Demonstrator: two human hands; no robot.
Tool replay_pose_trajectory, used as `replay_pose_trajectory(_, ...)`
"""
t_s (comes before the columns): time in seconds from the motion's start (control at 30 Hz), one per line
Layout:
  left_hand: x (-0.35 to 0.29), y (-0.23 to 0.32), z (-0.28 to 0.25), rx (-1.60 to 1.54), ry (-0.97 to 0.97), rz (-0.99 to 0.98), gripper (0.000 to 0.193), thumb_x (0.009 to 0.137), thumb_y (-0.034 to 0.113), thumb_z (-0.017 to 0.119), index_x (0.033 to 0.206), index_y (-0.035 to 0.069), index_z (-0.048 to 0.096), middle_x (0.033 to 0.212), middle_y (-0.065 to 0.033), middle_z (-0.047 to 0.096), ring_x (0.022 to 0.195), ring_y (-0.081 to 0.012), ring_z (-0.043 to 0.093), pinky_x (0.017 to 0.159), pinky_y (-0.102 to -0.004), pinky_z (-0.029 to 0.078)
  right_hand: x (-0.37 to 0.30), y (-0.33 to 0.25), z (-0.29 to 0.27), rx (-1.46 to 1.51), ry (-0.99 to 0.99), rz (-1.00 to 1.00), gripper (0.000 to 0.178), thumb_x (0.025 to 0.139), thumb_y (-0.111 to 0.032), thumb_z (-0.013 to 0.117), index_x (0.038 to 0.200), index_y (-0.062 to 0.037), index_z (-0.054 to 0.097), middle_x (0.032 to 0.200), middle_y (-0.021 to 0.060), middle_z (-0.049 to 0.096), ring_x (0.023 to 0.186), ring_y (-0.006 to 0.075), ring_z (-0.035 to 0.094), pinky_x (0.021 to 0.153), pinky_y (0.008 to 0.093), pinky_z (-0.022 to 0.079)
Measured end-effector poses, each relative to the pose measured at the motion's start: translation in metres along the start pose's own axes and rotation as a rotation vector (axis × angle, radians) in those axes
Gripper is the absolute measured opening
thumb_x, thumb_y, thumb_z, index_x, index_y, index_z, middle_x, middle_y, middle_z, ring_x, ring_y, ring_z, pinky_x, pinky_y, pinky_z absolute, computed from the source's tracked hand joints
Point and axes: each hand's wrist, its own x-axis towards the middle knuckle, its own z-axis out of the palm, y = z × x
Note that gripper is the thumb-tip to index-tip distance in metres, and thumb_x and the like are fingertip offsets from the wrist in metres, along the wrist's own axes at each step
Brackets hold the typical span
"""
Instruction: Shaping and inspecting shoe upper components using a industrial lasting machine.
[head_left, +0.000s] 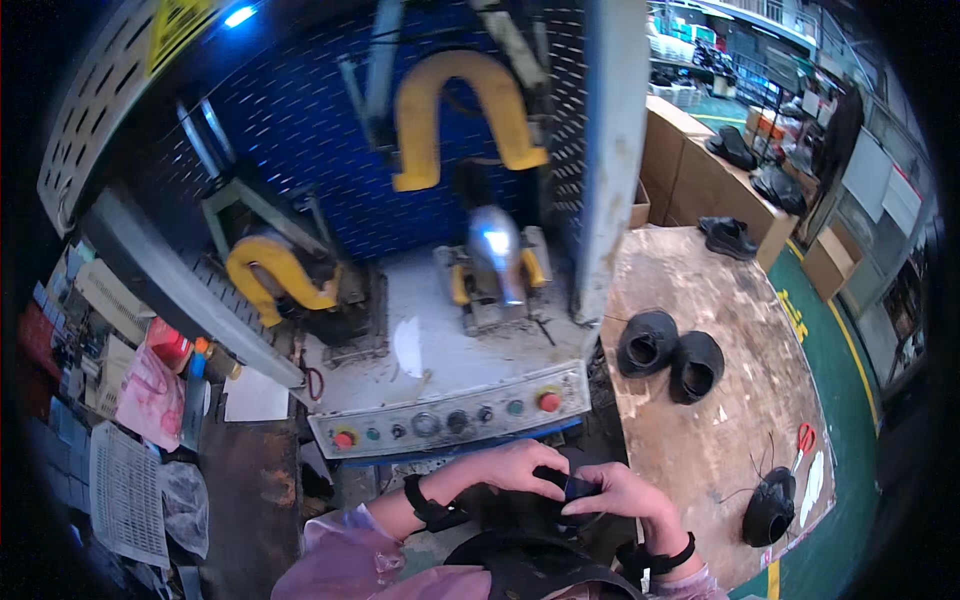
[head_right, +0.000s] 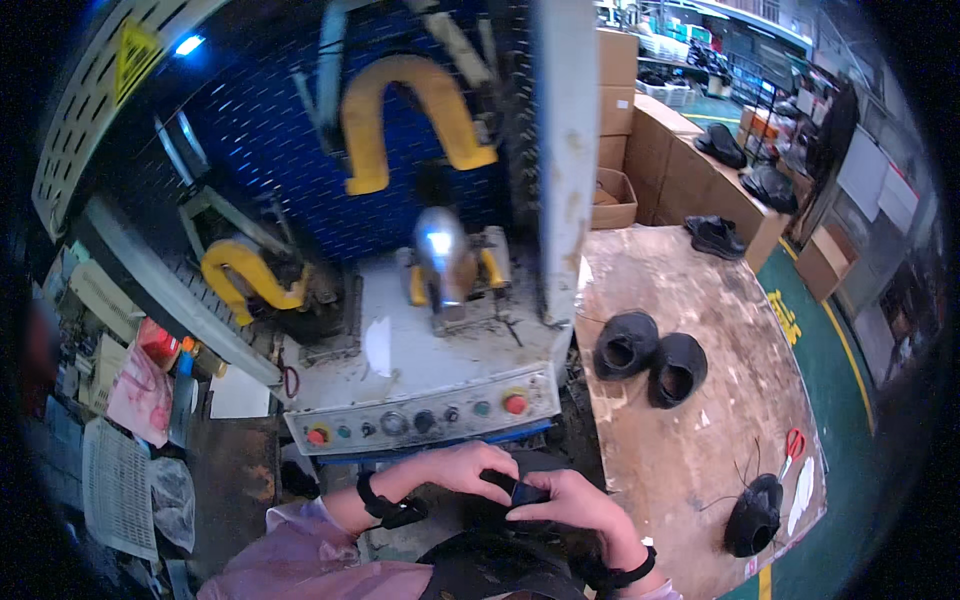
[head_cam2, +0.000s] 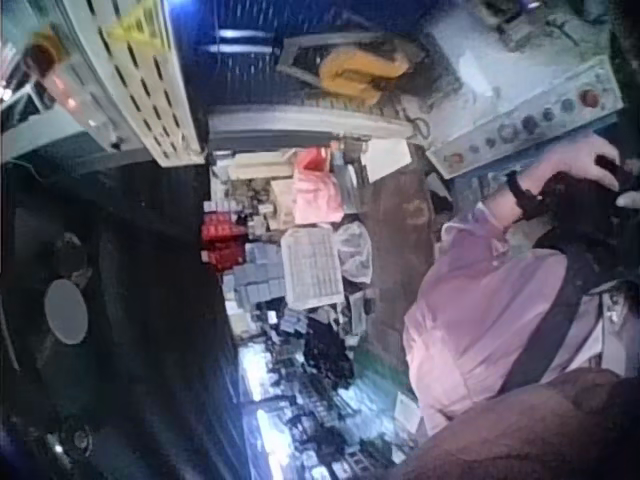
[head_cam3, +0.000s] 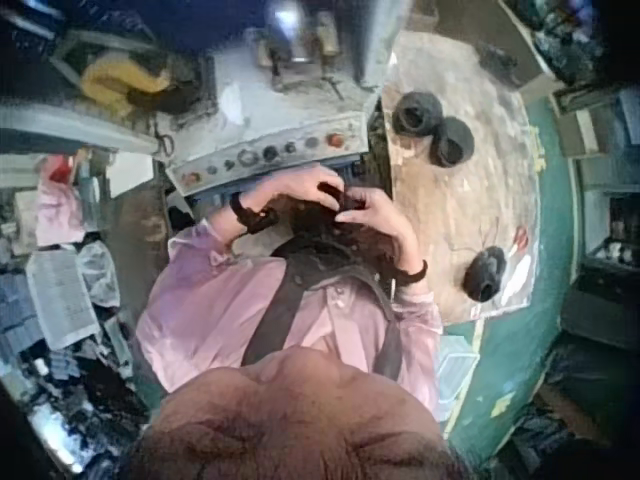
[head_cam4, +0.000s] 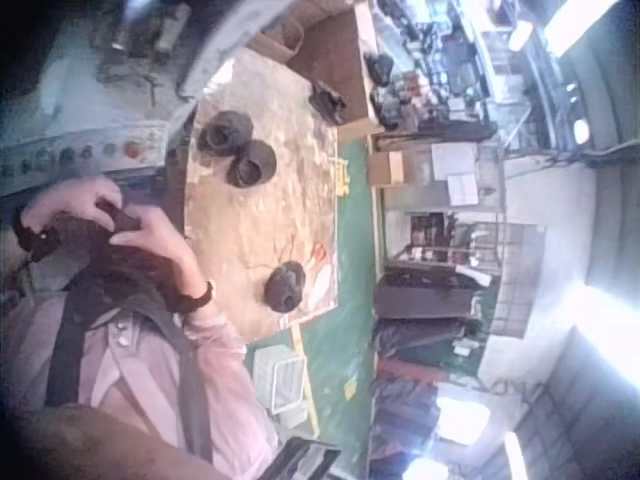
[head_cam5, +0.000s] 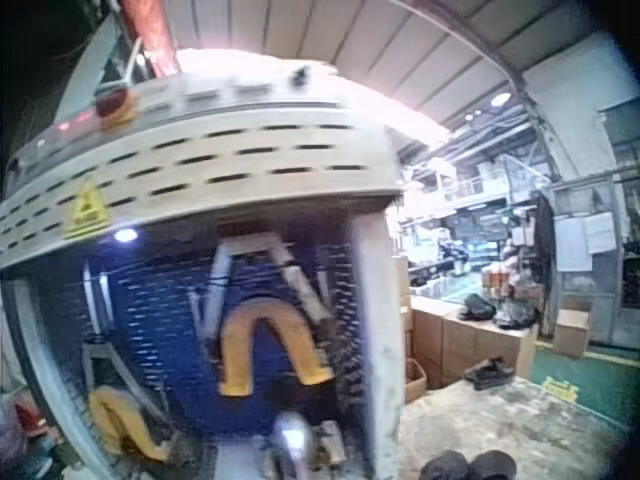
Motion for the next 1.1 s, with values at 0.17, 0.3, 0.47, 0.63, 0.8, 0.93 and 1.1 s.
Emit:
replay_pose_trajectory(0.17,-0.073,-0.005,-0.032,-0.239,0.016,-0.063,0.027,0.083,0.024,0.066,0.097,0.002,0.059,0.082,-0.0082,0.061,0.076,-0.0149,0.054,0.072,-0.0301,0.043,0.061,-0.022,0.026,0.437,-0.098,0.100,0.024,0.081,-0.013,0.070,0.100,-0.0015,0.063,0.087,-0.0024,0.060,0.083,0.0042,0.052,0.073,0.0223,0.045)
replay_pose_trajectory(0.3,-0.095,-0.018,-0.041,-0.231,-0.078,-0.169,0.029,0.084,0.023,0.066,0.100,0.000,0.059,0.077,-0.0068,0.060,0.074,-0.0074,0.049,0.068,-0.0275,0.042,0.088,-0.049,0.033,0.094,-0.228,0.056,0.031,0.081,-0.016,0.069,0.107,-0.0014,0.062,0.093,-0.0011,0.063,0.086,0.0062,0.055,0.077,0.0236,0.046)
replay_pose_trajectory(0.47,-0.091,0.001,-0.059,-0.232,0.037,-0.205,0.027,0.082,0.020,0.069,0.098,0.000,0.062,0.078,-0.0055,0.060,0.074,-0.0064,0.048,0.068,-0.0266,0.043,0.094,-0.056,0.018,0.067,-0.198,-0.005,0.031,0.080,-0.017,0.071,0.107,-0.0027,0.061,0.092,-0.0002,0.064,0.086,0.0065,0.056,0.077,0.0242,0.047)
replay_pose_trajectory(0.63,-0.085,0.012,-0.060,-0.227,0.207,-0.183,0.032,0.081,0.019,0.069,0.104,0.000,0.062,0.092,-0.0095,0.065,0.085,-0.0138,0.058,0.081,-0.0283,0.045,0.094,-0.058,-0.012,-0.042,-0.156,-0.067,0.025,0.082,-0.017,0.069,0.102,-0.0032,0.061,0.094,0.0028,0.063,0.089,0.0090,0.056,0.079,0.0246,0.044)
replay_pose_trajectory(0.8,-0.058,0.027,-0.086,-0.236,0.158,-0.128,0.025,0.081,0.012,0.068,0.100,-0.001,0.059,0.086,-0.0045,0.061,0.085,-0.0122,0.056,0.079,-0.0283,0.045,0.082,-0.042,-0.059,-0.103,-0.175,-0.247,0.020,0.084,-0.016,0.066,0.100,-0.0023,0.062,0.089,0.0003,0.061,0.085,0.0071,0.055,0.075,0.0227,0.044)
replay_pose_trajectory(0.93,-0.053,0.059,-0.123,-0.457,0.459,-0.133,0.021,0.081,0.006,0.068,0.100,0.003,0.060,0.091,0.0022,0.059,0.086,-0.0056,0.053,0.078,-0.0226,0.045,0.092,-0.083,-0.083,0.157,0.110,-0.386,0.016,0.084,-0.010,0.065,0.096,0.0003,0.064,0.086,-0.0004,0.062,0.080,0.0071,0.057,0.071,0.0223,0.046)
replay_pose_trajectory(1.1,-0.017,0.085,-0.194,-0.410,0.926,0.148,0.022,0.084,0.008,0.062,0.105,0.000,0.061,0.097,-0.0013,0.063,0.086,-0.0081,0.056,0.078,-0.0233,0.045,0.152,-0.156,-0.109,0.255,0.585,-0.597,0.019,0.084,-0.016,0.065,0.093,0.0007,0.066,0.085,-0.0003,0.063,0.079,0.0061,0.054,0.073,0.0213,0.044)
